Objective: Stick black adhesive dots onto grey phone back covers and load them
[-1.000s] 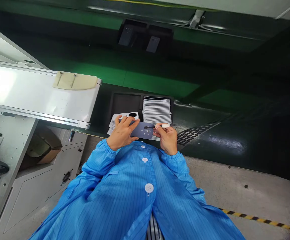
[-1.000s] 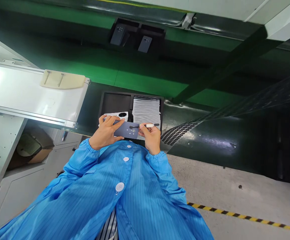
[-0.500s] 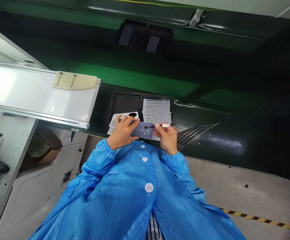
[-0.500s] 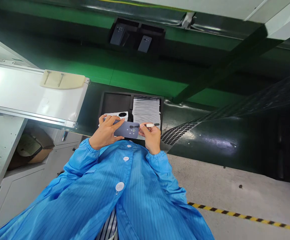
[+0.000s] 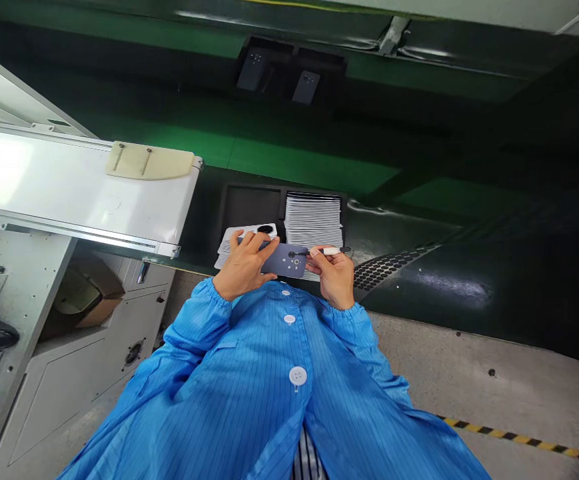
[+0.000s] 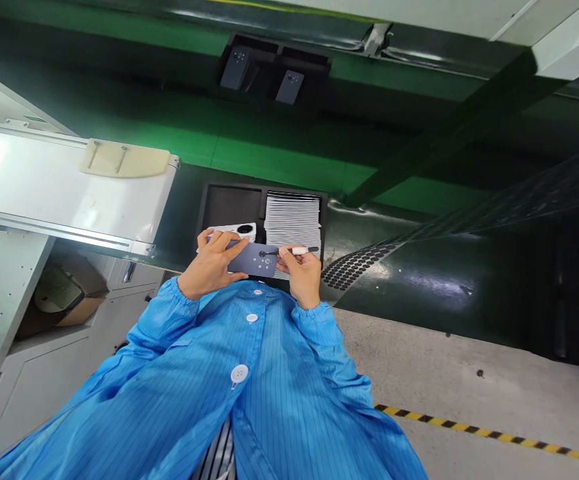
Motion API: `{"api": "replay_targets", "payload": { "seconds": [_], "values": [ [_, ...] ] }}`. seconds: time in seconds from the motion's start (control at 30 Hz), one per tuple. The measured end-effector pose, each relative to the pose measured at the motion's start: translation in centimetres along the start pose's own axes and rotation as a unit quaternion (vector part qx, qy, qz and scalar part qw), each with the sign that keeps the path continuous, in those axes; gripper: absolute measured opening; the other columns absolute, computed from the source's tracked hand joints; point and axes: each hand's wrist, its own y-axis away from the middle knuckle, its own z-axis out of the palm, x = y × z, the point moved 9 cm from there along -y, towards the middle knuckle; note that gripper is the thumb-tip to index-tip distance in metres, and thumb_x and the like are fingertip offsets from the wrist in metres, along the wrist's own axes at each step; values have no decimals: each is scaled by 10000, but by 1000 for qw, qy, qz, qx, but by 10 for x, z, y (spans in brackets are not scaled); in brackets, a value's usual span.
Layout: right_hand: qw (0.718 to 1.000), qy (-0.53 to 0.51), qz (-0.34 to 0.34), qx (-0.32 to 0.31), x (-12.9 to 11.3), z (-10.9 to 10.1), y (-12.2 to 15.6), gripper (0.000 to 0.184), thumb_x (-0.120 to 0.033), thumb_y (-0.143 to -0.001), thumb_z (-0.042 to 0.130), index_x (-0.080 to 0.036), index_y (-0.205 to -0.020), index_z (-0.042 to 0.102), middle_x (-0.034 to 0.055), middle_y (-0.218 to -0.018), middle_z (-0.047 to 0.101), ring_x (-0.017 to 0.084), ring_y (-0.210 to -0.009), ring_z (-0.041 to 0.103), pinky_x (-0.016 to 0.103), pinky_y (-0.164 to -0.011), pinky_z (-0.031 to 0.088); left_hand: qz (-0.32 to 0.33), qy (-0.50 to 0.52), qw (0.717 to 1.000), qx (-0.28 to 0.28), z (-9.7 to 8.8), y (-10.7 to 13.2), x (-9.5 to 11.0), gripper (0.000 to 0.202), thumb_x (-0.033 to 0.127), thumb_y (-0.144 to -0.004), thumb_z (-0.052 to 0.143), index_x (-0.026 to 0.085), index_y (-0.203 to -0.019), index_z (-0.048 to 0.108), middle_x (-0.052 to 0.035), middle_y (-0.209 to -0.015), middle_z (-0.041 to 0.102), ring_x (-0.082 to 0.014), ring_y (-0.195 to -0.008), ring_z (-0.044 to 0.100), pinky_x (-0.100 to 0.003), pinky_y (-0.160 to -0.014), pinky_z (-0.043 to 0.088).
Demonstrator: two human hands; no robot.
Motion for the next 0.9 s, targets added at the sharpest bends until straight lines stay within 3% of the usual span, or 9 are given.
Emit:
{"api": "replay_targets", "payload": {
  "seconds": [0.57,0.9],
  "values": [
    [1000,15,-13,1,0,-1,0,385,-486,-650,848,-193,-854,703,-7,-746,685,161,-684,694,304,-636,623,2,-5,1000,4,-1,2,1,767,353,-742,840,168,-1421,535,-170,-1271,581,-358,-1168,522,-574,-1102,233],
    [998,39,-40,3,-6,0,4,364,-480,-660,847,-197,-848,716,2,-790,691,163,-695,686,329,-659,628,1,-3,1000,4,0,3,2,788,375,-728,855,119,-1403,538,-180,-1264,578,-356,-1169,530,-563,-1103,231]
  ]
}}
